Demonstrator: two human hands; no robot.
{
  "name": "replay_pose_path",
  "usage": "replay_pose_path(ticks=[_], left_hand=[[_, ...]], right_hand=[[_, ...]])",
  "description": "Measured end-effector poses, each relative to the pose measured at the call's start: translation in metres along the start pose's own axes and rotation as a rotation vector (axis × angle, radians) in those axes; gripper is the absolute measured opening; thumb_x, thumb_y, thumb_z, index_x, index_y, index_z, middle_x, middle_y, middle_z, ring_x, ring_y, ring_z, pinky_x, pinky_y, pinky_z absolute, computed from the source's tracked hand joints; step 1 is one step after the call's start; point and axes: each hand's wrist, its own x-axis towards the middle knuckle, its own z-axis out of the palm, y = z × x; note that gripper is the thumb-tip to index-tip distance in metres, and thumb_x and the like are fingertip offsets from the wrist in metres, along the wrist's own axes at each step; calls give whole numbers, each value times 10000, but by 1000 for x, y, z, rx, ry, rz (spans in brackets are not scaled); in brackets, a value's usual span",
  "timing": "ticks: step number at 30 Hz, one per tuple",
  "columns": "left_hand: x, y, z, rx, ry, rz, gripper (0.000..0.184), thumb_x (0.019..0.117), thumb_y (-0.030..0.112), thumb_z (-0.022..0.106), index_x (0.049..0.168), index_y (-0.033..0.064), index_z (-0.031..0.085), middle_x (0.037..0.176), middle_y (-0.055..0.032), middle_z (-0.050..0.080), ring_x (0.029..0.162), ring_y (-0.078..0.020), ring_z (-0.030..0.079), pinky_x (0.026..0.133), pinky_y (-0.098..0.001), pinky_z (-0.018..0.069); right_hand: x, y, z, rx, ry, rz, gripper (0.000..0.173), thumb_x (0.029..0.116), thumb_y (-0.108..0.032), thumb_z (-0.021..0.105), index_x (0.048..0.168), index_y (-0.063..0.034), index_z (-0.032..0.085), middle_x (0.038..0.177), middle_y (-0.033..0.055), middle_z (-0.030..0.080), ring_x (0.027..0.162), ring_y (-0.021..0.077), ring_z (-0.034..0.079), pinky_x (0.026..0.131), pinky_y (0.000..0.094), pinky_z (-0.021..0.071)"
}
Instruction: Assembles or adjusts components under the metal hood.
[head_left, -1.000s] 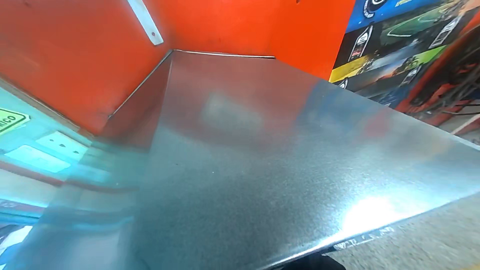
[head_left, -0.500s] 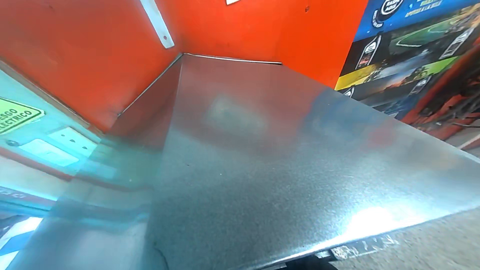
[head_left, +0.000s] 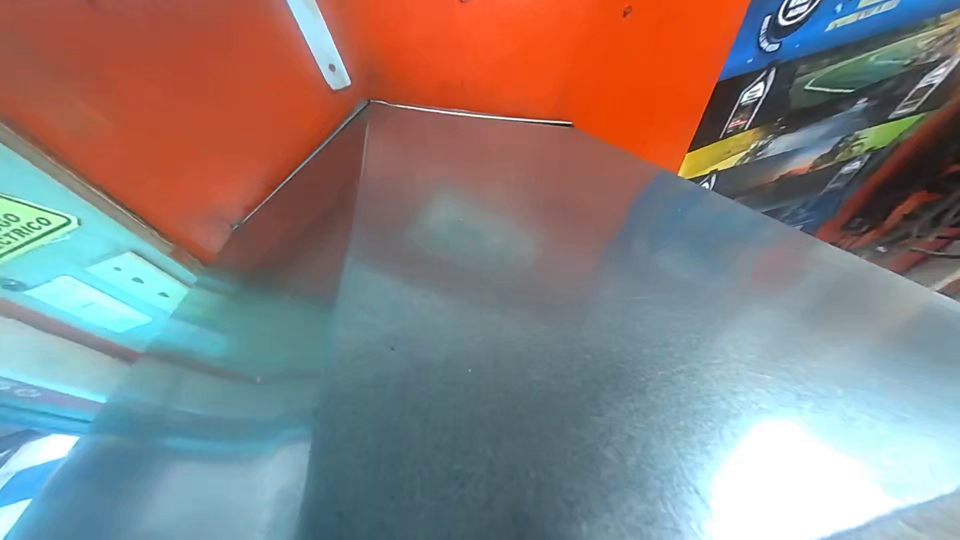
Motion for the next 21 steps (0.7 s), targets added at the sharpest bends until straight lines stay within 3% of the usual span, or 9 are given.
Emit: replay_pose_path(ticks=[2,5,7,10,12,16,20,21], left_hand=[[-2,9,-2,-38,-32,-34,464,623,-42,883,1035,45,687,945,119,750,936,39,700,887,-196,591],[-4,0,-3,15,-7,-16,481,607,-39,878,1003,91,636,912,125,742,895,23,711,860,-224,614],[-7,-6,-3,7,-13,11,476,637,8,906,1024,111,650,945,119,749,911,8,715,867,-235,616],[-8,1,0,40,-23,-27,492,626,21,909,1044,-20,653,956,60,742,925,26,700,884,-194,588],[-11,-6,0,65,-34,-37,526,655,84,935,1072,-56,646,973,-1,747,939,-38,716,898,-246,600],[-13,-11,6,66,11,-24,631,652,128,952,1137,-76,605,1019,-72,739,960,-143,731,895,-332,622],[-11,-2,9,110,18,-40,679,657,188,963,1164,-63,587,1043,-29,738,995,-94,718,923,-306,611],[-11,-1,11,116,27,-48,686,649,200,966,1158,-58,586,1032,-23,743,985,-86,722,913,-298,615]], right_hand=[[-8,-11,-1,-1,-12,56,217,975,-24,611,1113,143,619,994,171,631,856,97,554,838,242,469],[-10,-11,0,61,2,-1,130,962,-5,618,1010,117,618,844,84,587,721,32,501,728,189,463],[-9,-8,-1,100,25,-34,111,912,23,656,983,97,614,811,42,586,696,-14,502,712,150,467],[-16,-18,-4,133,39,23,272,890,80,666,1128,164,566,979,141,616,830,36,537,793,183,473],[-13,-20,-8,137,40,58,406,881,81,675,1247,141,511,1078,153,604,903,49,550,831,196,478],[-6,-12,-10,197,77,63,408,870,72,690,1244,107,530,1057,143,619,877,57,575,803,205,509],[-8,-5,-14,287,71,205,304,989,0,568,1280,61,505,899,43,533,640,21,446,578,185,417],[-7,-2,-16,301,67,209,293,1005,-8,526,1290,51,497,894,35,525,641,26,446,576,193,417]])
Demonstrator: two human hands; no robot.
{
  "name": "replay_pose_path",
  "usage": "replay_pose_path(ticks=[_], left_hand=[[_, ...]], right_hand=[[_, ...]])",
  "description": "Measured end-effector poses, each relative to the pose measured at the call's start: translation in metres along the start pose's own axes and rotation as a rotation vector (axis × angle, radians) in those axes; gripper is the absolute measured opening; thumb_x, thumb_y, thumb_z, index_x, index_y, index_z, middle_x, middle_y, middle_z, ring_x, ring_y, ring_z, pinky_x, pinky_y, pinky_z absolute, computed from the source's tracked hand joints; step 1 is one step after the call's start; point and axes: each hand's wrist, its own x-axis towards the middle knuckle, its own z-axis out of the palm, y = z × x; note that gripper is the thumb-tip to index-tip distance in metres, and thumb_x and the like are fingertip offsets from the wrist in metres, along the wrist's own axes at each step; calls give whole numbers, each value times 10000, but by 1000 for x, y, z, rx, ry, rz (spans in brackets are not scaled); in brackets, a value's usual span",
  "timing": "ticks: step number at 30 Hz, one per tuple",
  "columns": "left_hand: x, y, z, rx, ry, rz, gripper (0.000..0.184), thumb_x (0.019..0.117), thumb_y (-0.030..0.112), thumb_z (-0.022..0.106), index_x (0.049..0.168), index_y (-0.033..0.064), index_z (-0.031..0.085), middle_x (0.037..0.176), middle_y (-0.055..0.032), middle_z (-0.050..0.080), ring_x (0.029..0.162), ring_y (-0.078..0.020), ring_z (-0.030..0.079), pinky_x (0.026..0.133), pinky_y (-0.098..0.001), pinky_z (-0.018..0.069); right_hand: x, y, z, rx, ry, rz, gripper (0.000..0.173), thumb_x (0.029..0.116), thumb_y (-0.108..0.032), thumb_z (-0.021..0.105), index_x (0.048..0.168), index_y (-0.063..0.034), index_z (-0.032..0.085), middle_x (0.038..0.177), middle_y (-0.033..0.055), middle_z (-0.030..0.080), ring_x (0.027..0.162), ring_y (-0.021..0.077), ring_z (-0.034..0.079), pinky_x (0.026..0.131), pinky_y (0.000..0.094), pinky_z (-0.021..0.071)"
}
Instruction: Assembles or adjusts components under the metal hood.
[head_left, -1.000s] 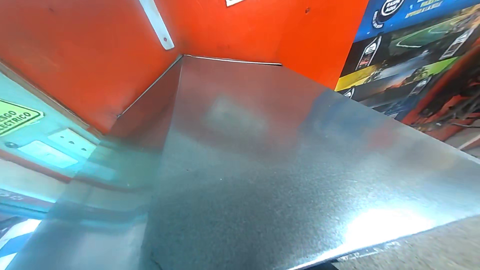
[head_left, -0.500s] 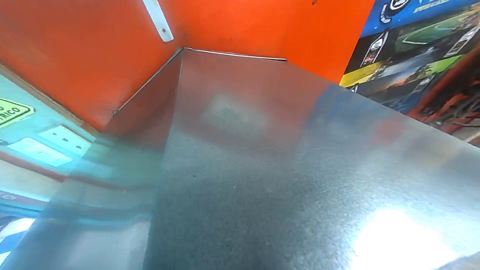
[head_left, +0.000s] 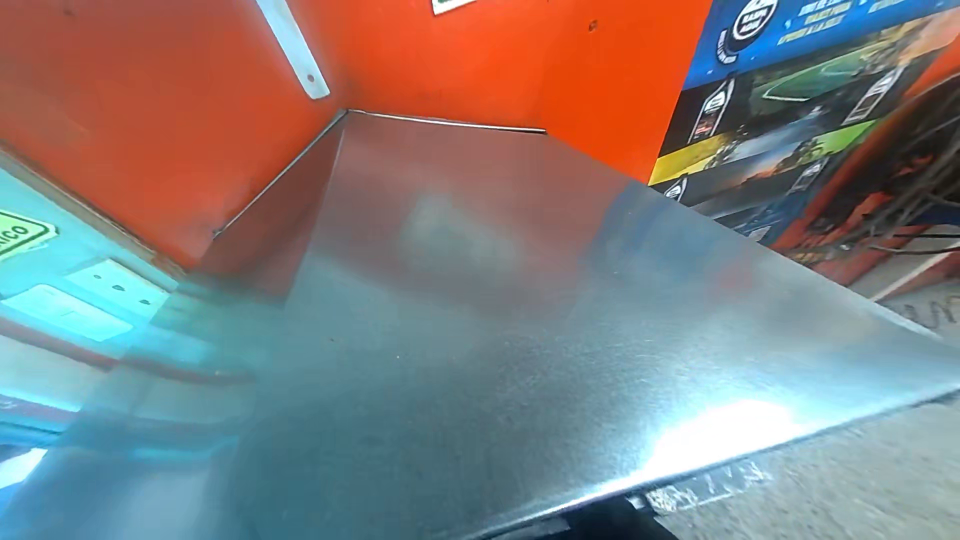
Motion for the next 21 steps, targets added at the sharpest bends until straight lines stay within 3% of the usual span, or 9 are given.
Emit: replay_pose_path(ticks=[4,6,8,9,11,13,15,18,21], left_hand=[[-13,-5,9,18,130,-14,725,596,161,936,1138,-140,561,987,-36,715,921,-5,693,883,-212,583],[-12,1,11,18,129,-31,749,579,192,958,1125,-143,570,973,-11,726,920,18,693,885,-198,584],[-8,12,13,14,120,-57,726,562,162,955,1094,-154,575,938,-6,730,892,25,696,862,-186,587],[-6,17,14,13,120,-70,705,557,128,936,1088,-155,570,927,0,724,879,37,691,855,-169,581],[-5,25,16,12,109,-91,689,574,109,924,1099,-159,566,930,7,718,883,53,681,862,-149,569],[-7,25,16,18,101,-97,676,590,135,928,1099,-141,579,935,19,718,888,58,677,866,-148,564],[-9,23,16,15,105,-110,678,586,127,928,1105,-127,574,934,31,720,881,62,678,863,-148,567],[-7,36,20,32,120,-139,678,556,31,892,1100,-194,554,935,-20,709,874,80,662,869,-121,544],[-12,22,15,7,118,-97,686,564,85,922,1103,-164,578,959,-10,723,898,54,677,886,-154,558]], right_hand=[[-13,-12,-3,-72,-14,35,273,1062,-18,375,1272,99,506,976,118,529,787,113,475,742,270,442],[-21,-16,-2,-1,20,58,255,1080,-59,327,1194,65,518,943,98,499,774,113,467,712,269,437],[-24,-14,3,107,79,58,195,1092,-121,342,1025,-37,505,806,16,469,637,54,451,582,213,419],[-22,-12,2,97,74,67,196,1094,-131,348,1008,-49,503,790,7,463,621,50,446,567,209,414],[-25,-15,0,-62,27,33,229,1090,-60,340,1145,48,534,939,99,519,769,101,490,697,238,441],[-13,-8,-6,-373,-65,-72,299,1054,52,370,1287,153,529,1208,244,599,1030,183,563,947,292,455],[-10,-8,-6,-356,-81,-79,317,1030,66,409,1323,149,496,1237,254,576,1048,199,537,966,321,433],[-4,-3,-6,-207,-95,-110,370,955,89,443,1320,135,479,1095,169,562,894,116,494,831,264,437],[14,13,-9,-131,-131,-136,434,932,75,487,1362,129,470,1201,220,576,956,156,520,866,307,451]])
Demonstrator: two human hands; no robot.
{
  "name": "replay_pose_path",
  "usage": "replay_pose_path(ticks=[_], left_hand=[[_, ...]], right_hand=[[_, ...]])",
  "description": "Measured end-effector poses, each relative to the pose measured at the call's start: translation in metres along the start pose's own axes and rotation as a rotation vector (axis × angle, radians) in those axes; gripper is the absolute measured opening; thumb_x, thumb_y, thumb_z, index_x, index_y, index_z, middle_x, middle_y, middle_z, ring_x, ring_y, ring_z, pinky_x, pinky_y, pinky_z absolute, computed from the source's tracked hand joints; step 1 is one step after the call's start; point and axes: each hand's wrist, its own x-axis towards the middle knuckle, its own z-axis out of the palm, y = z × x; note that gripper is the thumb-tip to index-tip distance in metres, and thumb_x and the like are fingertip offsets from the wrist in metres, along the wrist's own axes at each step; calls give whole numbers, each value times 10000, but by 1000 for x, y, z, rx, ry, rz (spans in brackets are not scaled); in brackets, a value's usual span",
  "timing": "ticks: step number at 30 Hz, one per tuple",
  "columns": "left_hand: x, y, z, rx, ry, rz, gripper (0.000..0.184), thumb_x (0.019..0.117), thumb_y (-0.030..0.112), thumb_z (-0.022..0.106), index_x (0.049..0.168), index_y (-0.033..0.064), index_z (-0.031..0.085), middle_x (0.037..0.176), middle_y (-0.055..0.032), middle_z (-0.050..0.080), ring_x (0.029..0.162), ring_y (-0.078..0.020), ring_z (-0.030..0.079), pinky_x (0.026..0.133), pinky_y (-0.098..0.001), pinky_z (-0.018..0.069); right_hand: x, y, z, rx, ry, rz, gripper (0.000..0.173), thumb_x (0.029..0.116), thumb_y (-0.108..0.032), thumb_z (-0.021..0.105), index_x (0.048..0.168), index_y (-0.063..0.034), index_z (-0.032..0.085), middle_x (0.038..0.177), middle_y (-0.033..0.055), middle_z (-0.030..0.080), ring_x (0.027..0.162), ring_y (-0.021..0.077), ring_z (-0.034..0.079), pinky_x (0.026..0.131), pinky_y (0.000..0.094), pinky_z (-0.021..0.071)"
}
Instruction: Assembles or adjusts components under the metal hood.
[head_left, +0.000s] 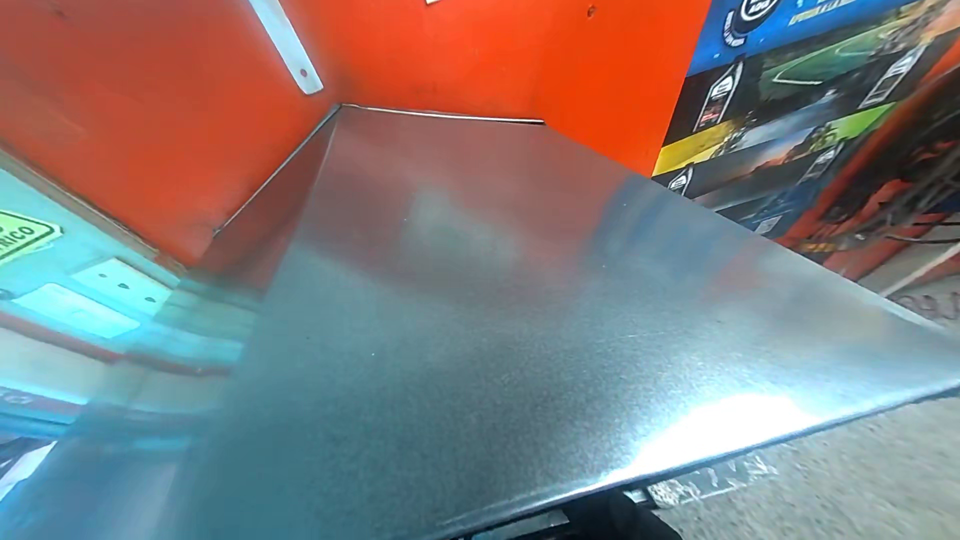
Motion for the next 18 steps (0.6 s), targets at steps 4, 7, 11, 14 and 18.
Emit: replay_pose_path(ticks=[4,7,11,14,18], left_hand=[[-2,-21,-8,-96,-3,41,731,573,130,966,1152,-86,576,987,48,740,927,19,702,894,-205,589],[-2,-22,-10,-99,10,21,750,562,137,970,1158,-83,572,983,37,737,919,-4,710,885,-221,597],[-3,-24,-12,-74,-2,47,738,580,206,975,1174,-28,604,1014,82,736,962,33,691,917,-204,577],[-6,-44,-23,8,-45,104,760,624,237,955,1159,-138,568,985,-28,734,934,-13,704,881,-231,590],[30,-4,-22,-47,-816,153,229,1003,116,601,1178,-16,666,1162,-10,723,1112,-15,655,978,-189,519]], right_hand=[[2,9,-2,77,-46,-86,377,917,69,498,1291,112,502,1114,148,599,912,105,541,826,263,469],[14,26,0,139,-61,-195,398,841,54,546,1235,106,525,1028,84,617,847,35,552,765,214,479],[5,13,5,153,-65,-157,412,889,88,584,1281,136,470,1054,89,620,877,-19,575,812,172,494],[12,20,11,112,4,-153,487,861,77,644,1319,136,487,1131,154,637,944,48,604,849,207,507],[21,10,6,-26,109,179,562,989,-47,636,1476,111,403,1471,308,492,1329,315,551,1124,385,416]])
